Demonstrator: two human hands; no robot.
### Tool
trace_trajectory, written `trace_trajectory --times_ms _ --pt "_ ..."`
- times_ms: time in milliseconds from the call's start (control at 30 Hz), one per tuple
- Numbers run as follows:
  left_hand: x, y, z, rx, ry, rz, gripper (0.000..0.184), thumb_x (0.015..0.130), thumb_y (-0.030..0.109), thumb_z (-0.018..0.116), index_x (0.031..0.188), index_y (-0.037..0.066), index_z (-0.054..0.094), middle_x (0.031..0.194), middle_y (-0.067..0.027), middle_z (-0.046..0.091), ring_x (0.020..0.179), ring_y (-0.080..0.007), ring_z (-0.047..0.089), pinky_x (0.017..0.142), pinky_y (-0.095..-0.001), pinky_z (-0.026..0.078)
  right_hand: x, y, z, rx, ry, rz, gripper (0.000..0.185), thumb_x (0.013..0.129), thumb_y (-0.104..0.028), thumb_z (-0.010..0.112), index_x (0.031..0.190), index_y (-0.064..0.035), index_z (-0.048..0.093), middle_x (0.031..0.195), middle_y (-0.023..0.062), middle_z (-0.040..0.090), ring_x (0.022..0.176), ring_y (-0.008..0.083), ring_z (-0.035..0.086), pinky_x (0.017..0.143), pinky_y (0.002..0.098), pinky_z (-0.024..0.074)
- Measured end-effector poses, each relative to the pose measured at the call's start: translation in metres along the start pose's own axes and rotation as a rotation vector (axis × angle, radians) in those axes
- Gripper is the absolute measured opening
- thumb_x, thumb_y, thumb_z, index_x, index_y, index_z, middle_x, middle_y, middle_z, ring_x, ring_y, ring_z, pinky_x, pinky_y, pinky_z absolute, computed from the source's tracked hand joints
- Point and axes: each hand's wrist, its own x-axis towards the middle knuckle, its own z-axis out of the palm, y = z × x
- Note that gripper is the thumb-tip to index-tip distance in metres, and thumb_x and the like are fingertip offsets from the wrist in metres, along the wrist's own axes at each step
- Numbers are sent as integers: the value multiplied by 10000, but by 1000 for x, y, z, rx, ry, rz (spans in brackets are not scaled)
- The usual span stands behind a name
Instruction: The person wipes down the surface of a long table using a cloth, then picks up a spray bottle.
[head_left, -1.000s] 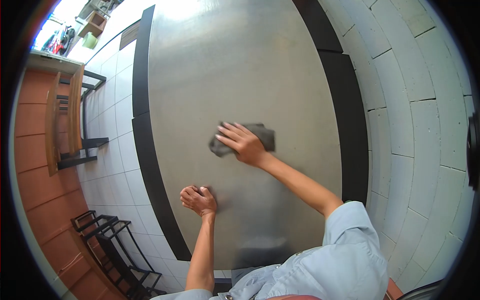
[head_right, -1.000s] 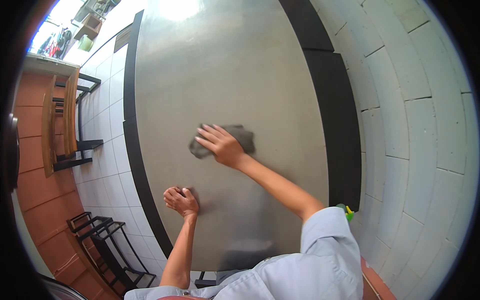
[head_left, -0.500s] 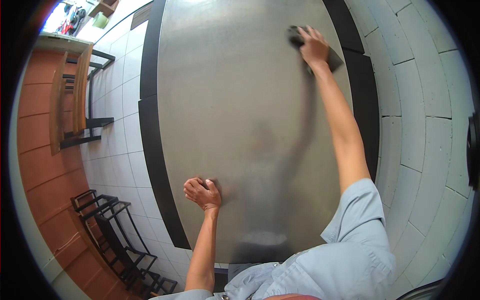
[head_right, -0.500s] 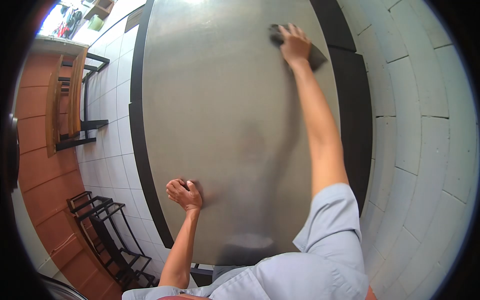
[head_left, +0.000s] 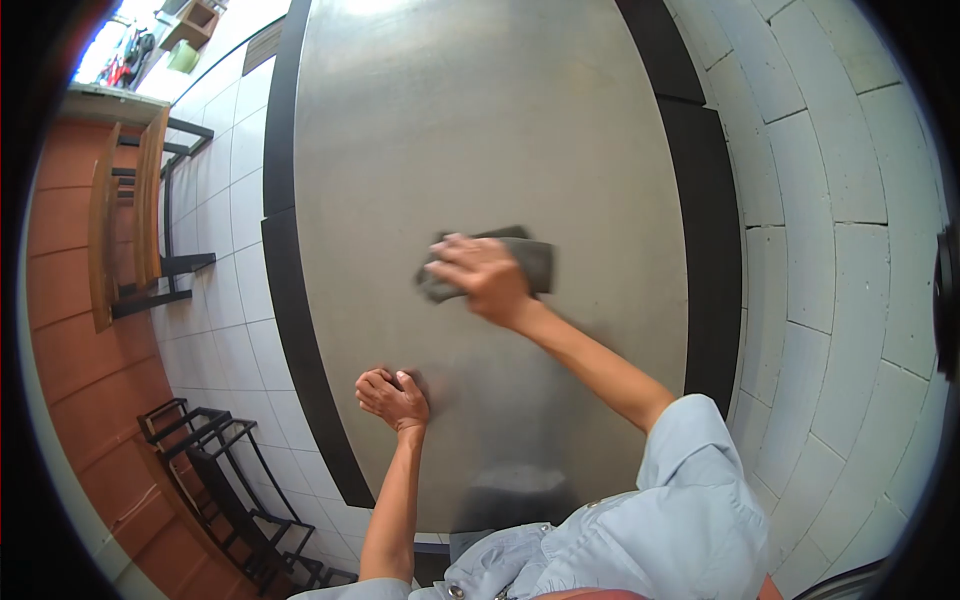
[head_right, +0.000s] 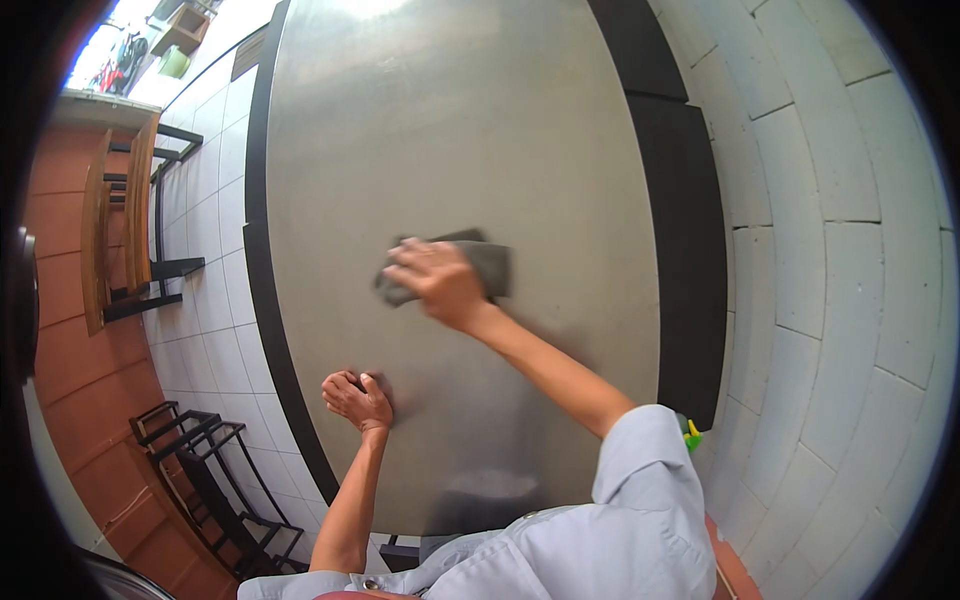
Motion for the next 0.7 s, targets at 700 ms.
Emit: trace_trajectory --times_ms 700 --pt "-1 -6 4 -22 6 -21 373 972 467 491 949 96 453 1140 -110 465 1128 -313 443 1037 -481 329 110 339 -134 -852 13 567 604 1026 -102 589 1560 -383 621 1549 45 626 1348 301 629 1102 511 505"
